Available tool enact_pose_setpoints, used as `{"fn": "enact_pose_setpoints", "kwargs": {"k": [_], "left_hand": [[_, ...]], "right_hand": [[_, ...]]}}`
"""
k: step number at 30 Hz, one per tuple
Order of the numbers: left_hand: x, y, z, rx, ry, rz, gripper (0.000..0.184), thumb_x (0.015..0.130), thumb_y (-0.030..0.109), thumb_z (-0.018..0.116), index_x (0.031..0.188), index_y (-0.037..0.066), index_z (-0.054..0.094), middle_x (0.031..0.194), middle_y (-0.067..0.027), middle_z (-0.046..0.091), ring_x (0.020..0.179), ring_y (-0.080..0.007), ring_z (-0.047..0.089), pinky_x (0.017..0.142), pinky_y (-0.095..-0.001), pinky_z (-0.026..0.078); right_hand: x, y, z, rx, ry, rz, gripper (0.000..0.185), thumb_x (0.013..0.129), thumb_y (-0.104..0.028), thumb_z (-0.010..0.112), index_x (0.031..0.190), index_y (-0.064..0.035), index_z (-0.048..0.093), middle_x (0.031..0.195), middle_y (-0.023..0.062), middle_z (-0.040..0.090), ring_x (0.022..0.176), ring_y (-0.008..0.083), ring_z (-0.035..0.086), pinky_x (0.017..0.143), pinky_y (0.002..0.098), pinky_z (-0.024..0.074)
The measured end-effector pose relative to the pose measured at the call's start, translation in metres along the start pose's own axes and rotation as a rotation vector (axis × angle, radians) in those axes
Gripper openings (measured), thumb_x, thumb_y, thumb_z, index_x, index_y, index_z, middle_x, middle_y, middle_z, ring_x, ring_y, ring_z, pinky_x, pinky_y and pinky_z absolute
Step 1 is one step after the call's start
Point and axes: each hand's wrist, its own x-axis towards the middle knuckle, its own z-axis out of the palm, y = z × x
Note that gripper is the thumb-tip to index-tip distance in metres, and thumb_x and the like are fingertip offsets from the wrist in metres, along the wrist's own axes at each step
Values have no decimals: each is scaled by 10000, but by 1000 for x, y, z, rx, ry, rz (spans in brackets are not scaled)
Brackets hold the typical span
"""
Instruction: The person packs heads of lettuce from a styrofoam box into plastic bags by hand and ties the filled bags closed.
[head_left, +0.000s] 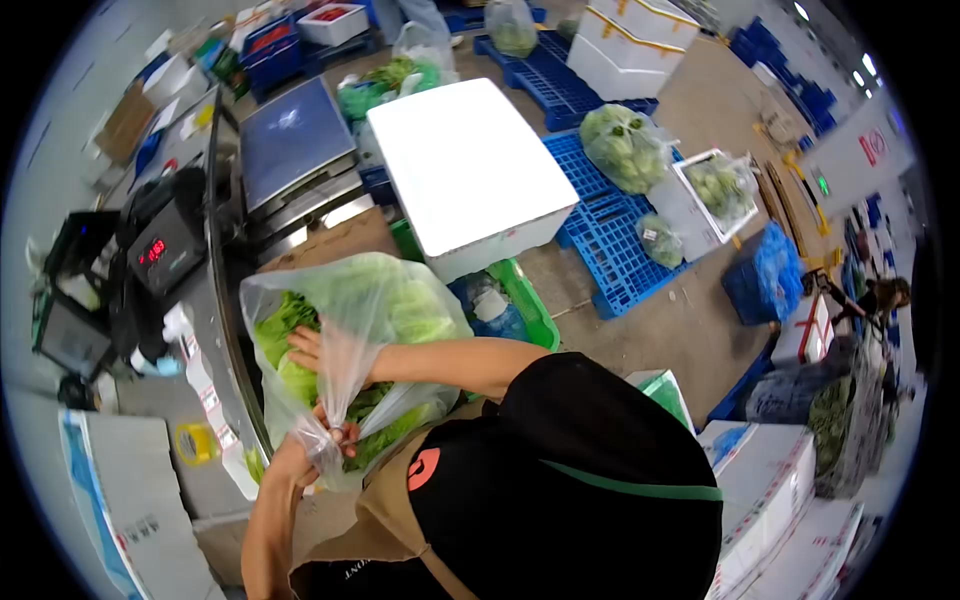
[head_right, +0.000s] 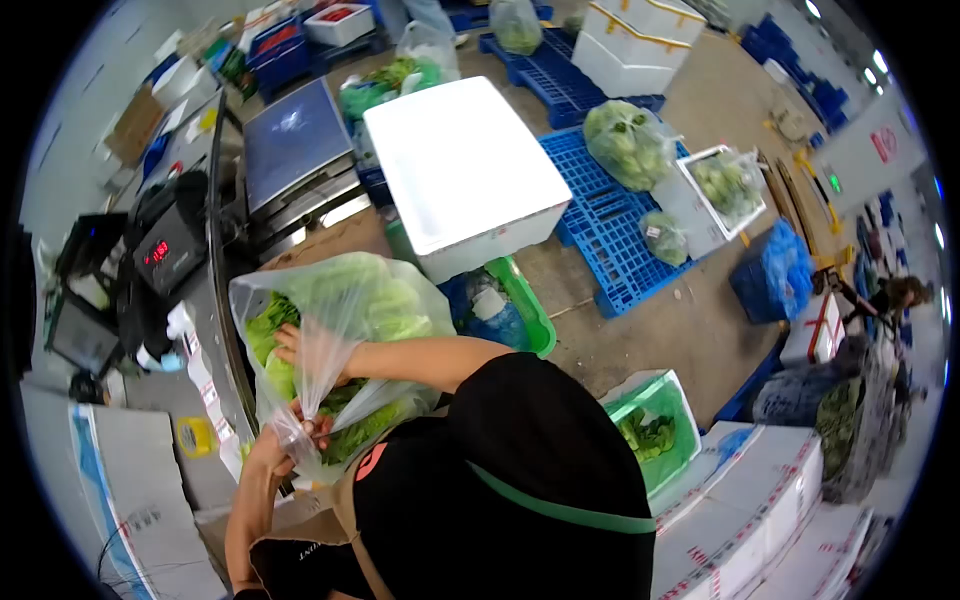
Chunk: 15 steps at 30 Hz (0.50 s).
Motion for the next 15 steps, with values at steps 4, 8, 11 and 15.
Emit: {"fn": "enact_pose_setpoints", "kwargs": {"k": [4, 8, 11, 15], "left_hand": [[4, 8, 3, 143, 153, -112, 437, 769, 70, 677, 1172, -3, 525, 844, -74, 596, 865, -211, 598, 746, -334, 503], [4, 21, 19, 692, 240, -83, 286, 825, 87, 621, 1086, -16, 567, 883, -100, 624, 863, -201, 601, 787, -338, 477], [-2, 25, 25, 984, 230, -53, 211, 865, 123, 592, 1024, -17, 592, 921, -110, 640, 876, -192, 602, 802, -327, 465], [-15, 35, 42, 1183, 156, 75, 242, 865, 196, 614, 1008, 0, 614, 920, -122, 646, 858, -230, 604, 807, -338, 462]], "right_hand": [[4, 2, 14, 35, 43, -26, 910, 828, -630, 450, 1463, -31, 191, 1518, 219, 168, 1416, 339, 164, 1100, 609, 90], [-5, -10, -19, 42, 122, -27, 893, 800, -572, 515, 1443, -18, 238, 1501, 224, 214, 1402, 360, 195, 1091, 628, 94], [-10, -27, -29, 344, 245, -204, 894, 732, -406, 649, 1432, -14, 254, 1499, 219, 219, 1395, 362, 211, 1118, 536, 167], [-14, -31, -41, 991, 267, -446, 1027, 526, -79, 785, 1427, -76, 293, 1484, 203, 246, 1374, 357, 250, 1100, 405, 283]]}}
